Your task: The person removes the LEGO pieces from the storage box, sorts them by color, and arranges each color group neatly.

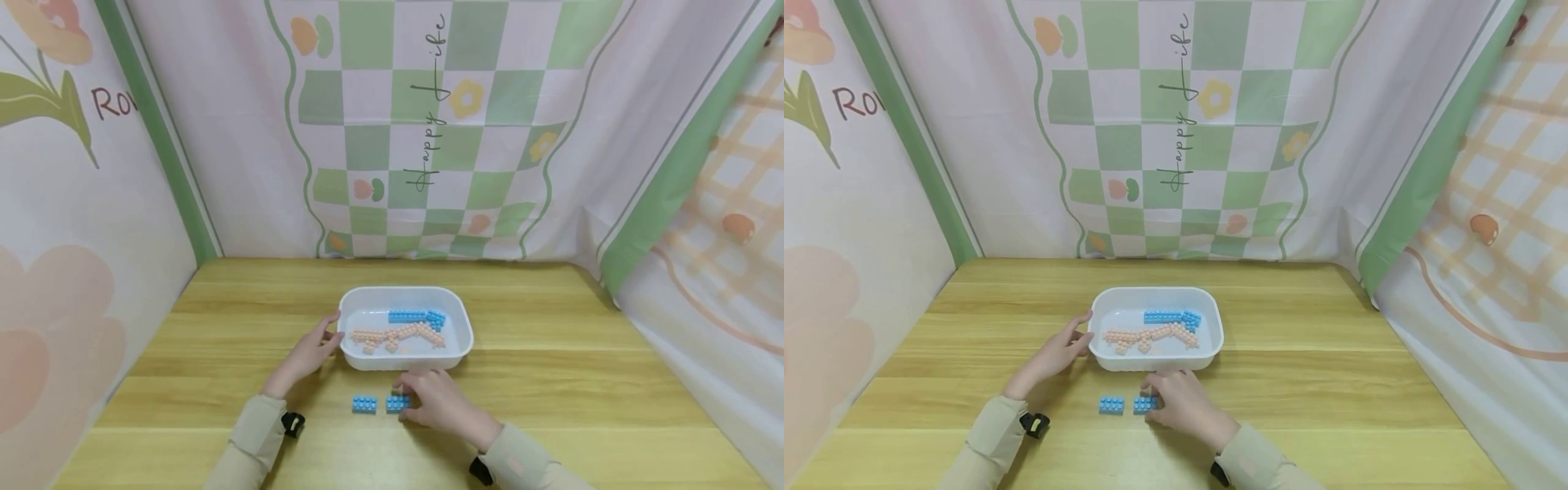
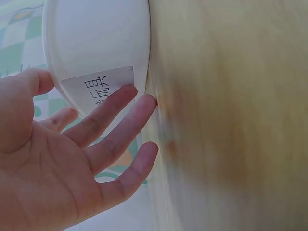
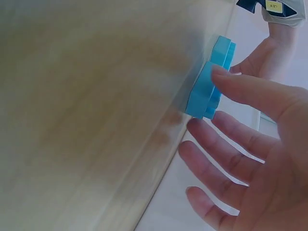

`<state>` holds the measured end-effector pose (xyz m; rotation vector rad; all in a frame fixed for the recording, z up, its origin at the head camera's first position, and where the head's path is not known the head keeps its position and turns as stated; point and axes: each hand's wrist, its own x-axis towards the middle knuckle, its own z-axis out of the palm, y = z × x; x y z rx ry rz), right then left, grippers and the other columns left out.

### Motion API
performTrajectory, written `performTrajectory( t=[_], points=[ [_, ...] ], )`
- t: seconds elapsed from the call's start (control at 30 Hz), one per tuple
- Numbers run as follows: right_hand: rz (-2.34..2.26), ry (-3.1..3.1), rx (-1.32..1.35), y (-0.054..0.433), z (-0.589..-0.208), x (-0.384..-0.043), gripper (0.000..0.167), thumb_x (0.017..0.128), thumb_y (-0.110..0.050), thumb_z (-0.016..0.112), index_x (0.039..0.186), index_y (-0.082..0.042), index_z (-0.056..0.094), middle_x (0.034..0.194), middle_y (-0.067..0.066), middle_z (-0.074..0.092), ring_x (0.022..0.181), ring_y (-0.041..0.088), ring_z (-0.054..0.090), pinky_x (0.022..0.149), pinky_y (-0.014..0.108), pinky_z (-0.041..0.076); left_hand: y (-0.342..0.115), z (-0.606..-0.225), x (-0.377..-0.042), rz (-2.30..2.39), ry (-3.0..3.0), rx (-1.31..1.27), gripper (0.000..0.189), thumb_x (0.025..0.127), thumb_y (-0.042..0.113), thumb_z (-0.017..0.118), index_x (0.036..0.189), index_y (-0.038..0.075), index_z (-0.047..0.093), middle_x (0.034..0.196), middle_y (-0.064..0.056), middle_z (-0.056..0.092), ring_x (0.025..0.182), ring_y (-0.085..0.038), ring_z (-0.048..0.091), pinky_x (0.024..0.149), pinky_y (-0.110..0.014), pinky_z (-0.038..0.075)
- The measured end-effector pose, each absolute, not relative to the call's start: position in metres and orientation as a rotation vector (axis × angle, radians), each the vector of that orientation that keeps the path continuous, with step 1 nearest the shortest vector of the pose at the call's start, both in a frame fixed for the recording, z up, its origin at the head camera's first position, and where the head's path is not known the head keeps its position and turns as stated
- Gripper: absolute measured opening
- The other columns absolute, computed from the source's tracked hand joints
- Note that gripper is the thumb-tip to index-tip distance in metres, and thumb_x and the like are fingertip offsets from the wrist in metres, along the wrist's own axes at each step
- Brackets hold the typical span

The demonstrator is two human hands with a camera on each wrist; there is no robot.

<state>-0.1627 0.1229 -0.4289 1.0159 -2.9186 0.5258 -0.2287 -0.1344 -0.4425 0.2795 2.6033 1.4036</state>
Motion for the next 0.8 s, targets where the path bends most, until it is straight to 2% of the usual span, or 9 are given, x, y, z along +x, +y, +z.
performTrajectory(
  t=[0.4, 0.63, 0.8],
  points=[
    [0.748, -2.820, 0.939, 0.132, -0.420, -0.159, 0.025, 0.076, -0.018, 0.076, 0.099, -0.009, 0.069, 0.089, 0.003, 0.070, 0.081, 0.016, 0.065, 0.072, 0.027, 0.054, -0.132, -0.443, -0.228, 1.417, 2.617, 0.291, 0.053, 0.099, 0.027, 0.047, 0.147, 0.012, 0.030, 0.110, -0.015, 0.063, 0.093, -0.025, 0.064, 0.083, -0.042, 0.054],
    [0.796, -2.719, 0.902, 0.138, -0.410, -0.160, 0.026, 0.076, -0.017, 0.076, 0.099, -0.008, 0.069, 0.088, 0.004, 0.071, 0.079, 0.015, 0.064, 0.072, 0.026, 0.055, -0.132, -0.442, -0.229, 1.435, 2.605, 0.285, 0.053, 0.099, 0.026, 0.047, 0.147, 0.012, 0.029, 0.111, -0.016, 0.063, 0.093, -0.026, 0.064, 0.084, -0.042, 0.054],
    [0.837, -2.671, 0.887, 0.143, -0.402, -0.162, 0.026, 0.076, -0.013, 0.076, 0.100, -0.005, 0.068, 0.087, 0.006, 0.070, 0.079, 0.019, 0.064, 0.072, 0.030, 0.056, -0.133, -0.443, -0.229, 1.437, 2.604, 0.280, 0.053, 0.099, 0.025, 0.047, 0.147, 0.013, 0.029, 0.110, -0.016, 0.063, 0.092, -0.026, 0.064, 0.082, -0.041, 0.055]
  ],
)
